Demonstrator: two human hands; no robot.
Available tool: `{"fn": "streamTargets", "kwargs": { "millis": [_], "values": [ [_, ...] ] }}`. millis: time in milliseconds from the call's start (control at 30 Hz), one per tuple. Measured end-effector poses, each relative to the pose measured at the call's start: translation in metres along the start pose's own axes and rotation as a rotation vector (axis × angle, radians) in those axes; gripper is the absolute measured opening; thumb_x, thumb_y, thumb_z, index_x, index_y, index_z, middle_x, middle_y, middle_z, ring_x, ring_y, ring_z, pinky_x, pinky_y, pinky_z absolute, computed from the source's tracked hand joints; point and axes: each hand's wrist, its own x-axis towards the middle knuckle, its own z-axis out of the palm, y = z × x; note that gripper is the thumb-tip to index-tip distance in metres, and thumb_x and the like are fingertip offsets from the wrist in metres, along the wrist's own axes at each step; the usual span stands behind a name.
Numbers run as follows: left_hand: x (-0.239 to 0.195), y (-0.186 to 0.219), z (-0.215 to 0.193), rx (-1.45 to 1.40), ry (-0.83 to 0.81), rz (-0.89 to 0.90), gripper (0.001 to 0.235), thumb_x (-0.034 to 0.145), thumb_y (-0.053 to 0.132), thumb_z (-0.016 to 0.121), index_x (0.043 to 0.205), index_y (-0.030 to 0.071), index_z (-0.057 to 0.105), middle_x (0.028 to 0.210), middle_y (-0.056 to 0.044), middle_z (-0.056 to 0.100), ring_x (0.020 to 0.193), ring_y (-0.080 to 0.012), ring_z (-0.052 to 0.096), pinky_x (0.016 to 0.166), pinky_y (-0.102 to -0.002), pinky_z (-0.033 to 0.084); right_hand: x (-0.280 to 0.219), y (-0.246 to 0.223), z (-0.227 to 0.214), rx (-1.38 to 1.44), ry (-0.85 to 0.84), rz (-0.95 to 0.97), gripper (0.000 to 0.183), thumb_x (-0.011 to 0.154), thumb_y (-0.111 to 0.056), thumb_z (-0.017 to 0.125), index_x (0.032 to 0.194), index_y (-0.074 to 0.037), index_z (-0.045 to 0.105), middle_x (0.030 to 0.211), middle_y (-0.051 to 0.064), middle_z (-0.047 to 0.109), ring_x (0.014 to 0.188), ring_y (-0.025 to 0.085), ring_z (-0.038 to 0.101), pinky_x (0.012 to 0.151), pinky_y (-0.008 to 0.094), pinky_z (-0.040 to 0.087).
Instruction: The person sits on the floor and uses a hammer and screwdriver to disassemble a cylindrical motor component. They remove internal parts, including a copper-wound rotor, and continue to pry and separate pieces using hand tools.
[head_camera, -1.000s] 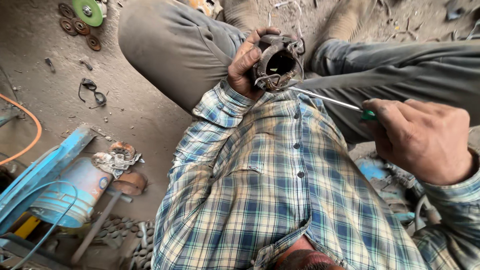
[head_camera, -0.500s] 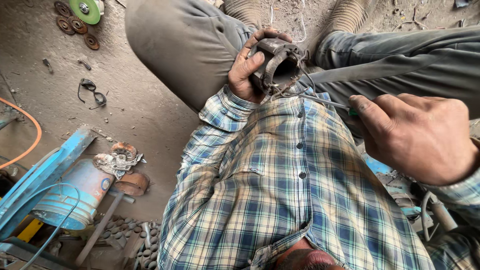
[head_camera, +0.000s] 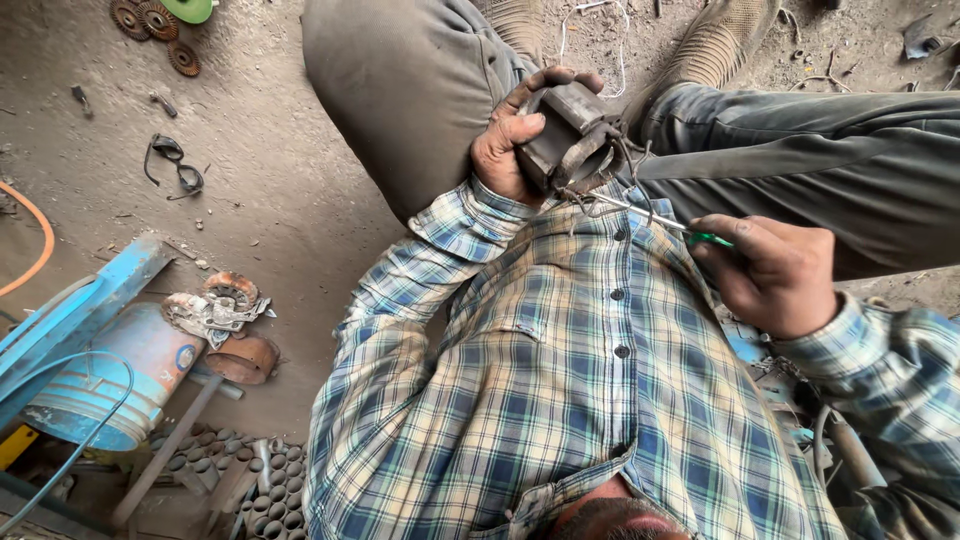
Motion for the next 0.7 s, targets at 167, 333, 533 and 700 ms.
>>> {"fn": "streamTargets", "kwargs": {
  "millis": [167,333,533,700],
  "values": [
    [-0.003,0.005,-0.001,0.080,0.052,-0.038,0.044,0.094,0.009,0.069,0.135,-0.002,0.060,0.137,-0.027,0.059,0.118,-0.0380,0.067,0.105,-0.051,0.058,0.004,0.003,0.017,0.190,0.054,-0.003,0.023,0.096,-0.004,0.076,0.118,-0.006,0.071,0.095,0.012,0.074,0.075,0.018,0.074,0.067,0.025,0.056],
    [0.001,-0.001,0.005,0.009,0.039,-0.062,0.043,0.094,0.013,0.069,0.135,0.005,0.057,0.141,-0.025,0.058,0.122,-0.0374,0.065,0.105,-0.052,0.059,0.019,-0.024,-0.040,-0.351,-0.120,-0.076,0.028,0.089,-0.029,0.079,0.113,-0.014,0.078,0.076,0.007,0.073,0.057,0.023,0.066,0.048,0.035,0.046],
    [0.007,-0.009,0.004,-0.127,0.277,-0.110,0.058,0.096,0.028,0.068,0.147,0.009,0.049,0.138,-0.022,0.056,0.124,-0.0389,0.063,0.099,-0.058,0.061,-0.024,-0.047,-0.095,-0.632,-0.161,0.017,0.049,0.089,-0.023,0.069,0.138,-0.021,0.067,0.088,0.000,0.064,0.075,0.013,0.068,0.066,0.031,0.054],
    [0.009,-0.011,-0.001,0.111,0.287,0.004,0.065,0.096,0.038,0.074,0.147,0.007,0.048,0.136,-0.019,0.060,0.126,-0.0346,0.062,0.099,-0.063,0.060,-0.001,0.010,-0.069,0.198,0.283,0.042,0.030,0.100,-0.002,0.073,0.127,0.000,0.060,0.108,0.011,0.065,0.091,0.017,0.065,0.081,0.032,0.053]
  ]
}}
